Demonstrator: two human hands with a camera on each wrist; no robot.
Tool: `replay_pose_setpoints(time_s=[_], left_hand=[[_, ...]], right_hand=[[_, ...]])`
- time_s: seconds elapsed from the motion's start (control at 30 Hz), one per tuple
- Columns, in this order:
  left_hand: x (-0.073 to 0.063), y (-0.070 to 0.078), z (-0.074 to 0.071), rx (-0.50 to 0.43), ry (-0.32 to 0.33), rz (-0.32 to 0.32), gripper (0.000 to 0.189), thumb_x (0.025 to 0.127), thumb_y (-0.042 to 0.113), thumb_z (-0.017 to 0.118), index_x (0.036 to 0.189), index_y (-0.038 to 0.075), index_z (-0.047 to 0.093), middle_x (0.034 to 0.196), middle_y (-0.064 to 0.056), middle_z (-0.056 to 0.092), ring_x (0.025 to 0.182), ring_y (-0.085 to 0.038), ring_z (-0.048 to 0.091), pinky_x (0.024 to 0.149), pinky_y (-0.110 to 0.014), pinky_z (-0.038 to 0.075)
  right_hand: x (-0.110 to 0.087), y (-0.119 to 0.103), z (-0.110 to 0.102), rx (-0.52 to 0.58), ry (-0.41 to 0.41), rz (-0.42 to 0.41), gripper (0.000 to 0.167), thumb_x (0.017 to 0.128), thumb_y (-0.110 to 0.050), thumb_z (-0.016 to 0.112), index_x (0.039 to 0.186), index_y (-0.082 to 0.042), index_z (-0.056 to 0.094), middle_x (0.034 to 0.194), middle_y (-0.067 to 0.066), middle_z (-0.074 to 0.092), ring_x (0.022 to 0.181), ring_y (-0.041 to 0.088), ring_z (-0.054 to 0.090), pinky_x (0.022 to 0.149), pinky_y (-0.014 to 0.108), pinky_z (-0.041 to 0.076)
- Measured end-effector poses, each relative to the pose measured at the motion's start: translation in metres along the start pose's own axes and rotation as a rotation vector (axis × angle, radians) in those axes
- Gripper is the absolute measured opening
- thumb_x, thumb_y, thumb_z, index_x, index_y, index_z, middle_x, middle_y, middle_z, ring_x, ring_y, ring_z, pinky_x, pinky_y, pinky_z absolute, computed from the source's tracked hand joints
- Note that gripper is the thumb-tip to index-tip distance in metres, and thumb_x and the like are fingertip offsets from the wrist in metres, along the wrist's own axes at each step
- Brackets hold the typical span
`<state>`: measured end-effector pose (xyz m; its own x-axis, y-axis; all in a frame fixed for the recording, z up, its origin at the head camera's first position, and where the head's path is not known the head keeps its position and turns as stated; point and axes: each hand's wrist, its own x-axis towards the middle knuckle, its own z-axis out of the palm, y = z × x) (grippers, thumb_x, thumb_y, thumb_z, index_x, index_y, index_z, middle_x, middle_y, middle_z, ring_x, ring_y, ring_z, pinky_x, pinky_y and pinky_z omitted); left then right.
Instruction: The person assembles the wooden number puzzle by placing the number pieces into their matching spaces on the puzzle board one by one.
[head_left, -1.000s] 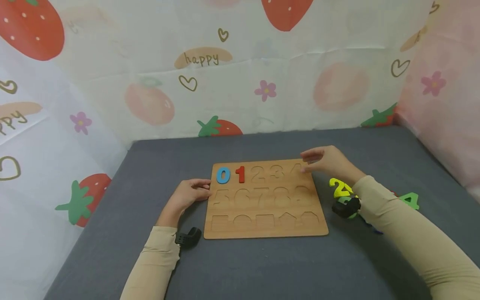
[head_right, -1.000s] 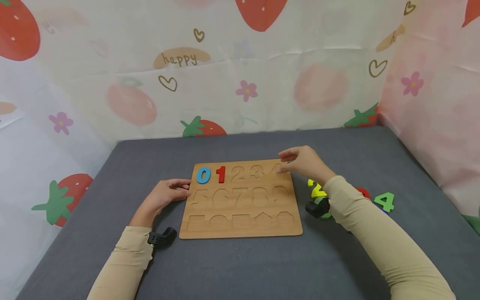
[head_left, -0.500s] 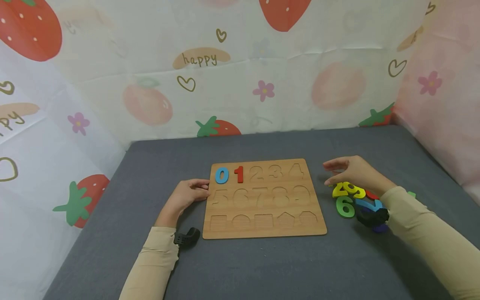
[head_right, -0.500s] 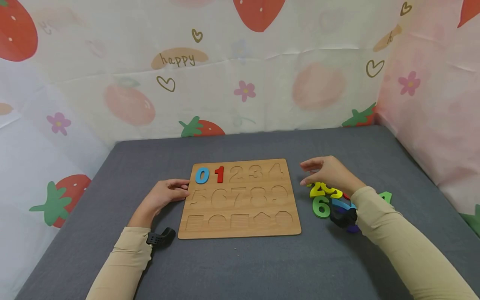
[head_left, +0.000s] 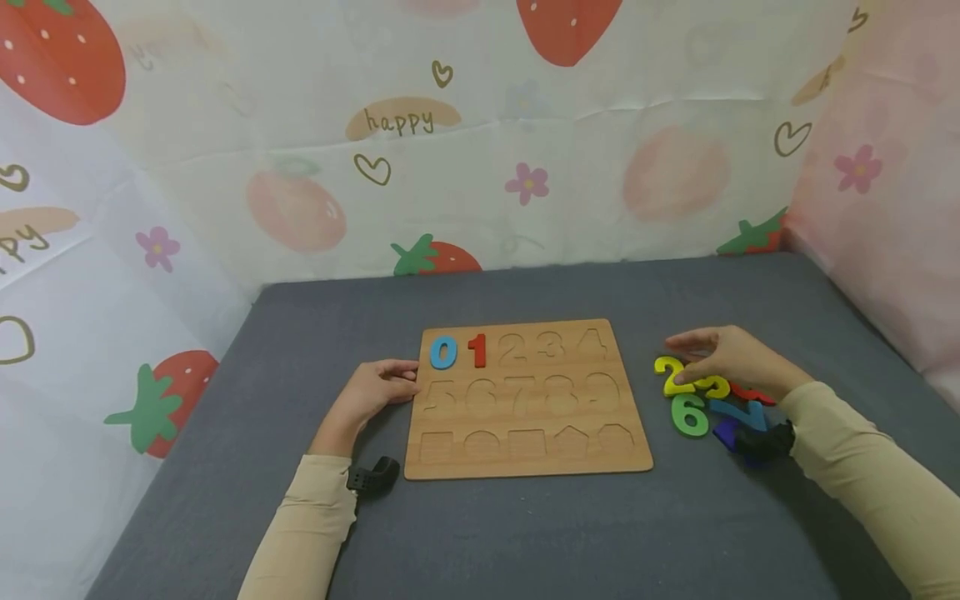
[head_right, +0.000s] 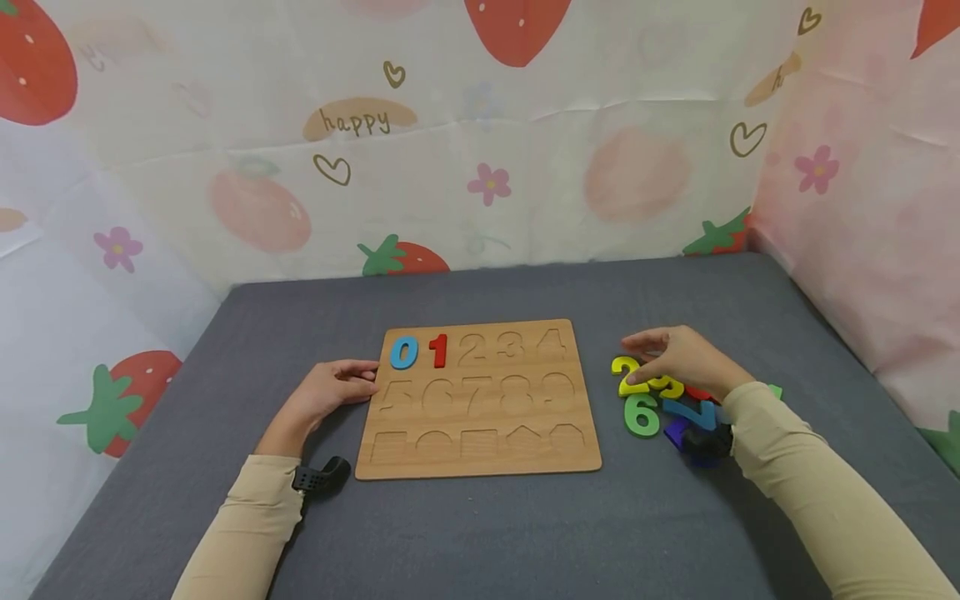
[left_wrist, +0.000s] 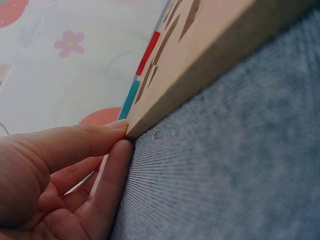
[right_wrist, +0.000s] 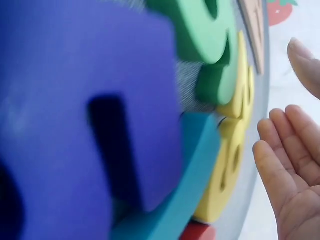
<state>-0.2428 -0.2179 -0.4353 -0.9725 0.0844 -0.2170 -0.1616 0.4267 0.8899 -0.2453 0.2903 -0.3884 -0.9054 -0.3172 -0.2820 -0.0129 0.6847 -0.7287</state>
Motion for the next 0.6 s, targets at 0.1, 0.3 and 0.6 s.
replay_pose_setpoints(time_s=[0.1,0.3,0.6], left_hand=[[0.0,-0.001,0.001,0.002,0.0,0.003,0.049,0.091,0.007,0.071,0.138,0.0,0.057,0.125,-0.019,0.062,0.095,-0.009,0.067,0.087,-0.03,0.058],[0.0,-0.002,0.0,0.006,0.006,0.004,0.049,0.091,0.008,0.071,0.138,0.0,0.057,0.126,-0.019,0.061,0.097,-0.01,0.067,0.087,-0.03,0.058],[0.001,-0.003,0.0,0.005,0.005,0.004,0.05,0.091,0.009,0.071,0.138,0.001,0.057,0.128,-0.02,0.061,0.099,-0.011,0.068,0.088,-0.03,0.058]], right_hand=[[0.001,0.003,0.0,-0.004,-0.016,0.006,0.082,0.081,-0.043,0.08,0.146,-0.004,0.048,0.151,0.02,0.046,0.141,0.044,0.04,0.111,0.058,0.038],[0.005,0.006,0.001,-0.002,-0.026,0.01,0.08,0.08,-0.038,0.082,0.144,-0.003,0.051,0.15,0.022,0.047,0.14,0.043,0.041,0.11,0.056,0.04],[0.008,0.014,0.002,-0.036,-0.037,-0.003,0.072,0.083,-0.035,0.08,0.143,-0.005,0.053,0.148,0.021,0.05,0.138,0.043,0.044,0.107,0.052,0.045]])
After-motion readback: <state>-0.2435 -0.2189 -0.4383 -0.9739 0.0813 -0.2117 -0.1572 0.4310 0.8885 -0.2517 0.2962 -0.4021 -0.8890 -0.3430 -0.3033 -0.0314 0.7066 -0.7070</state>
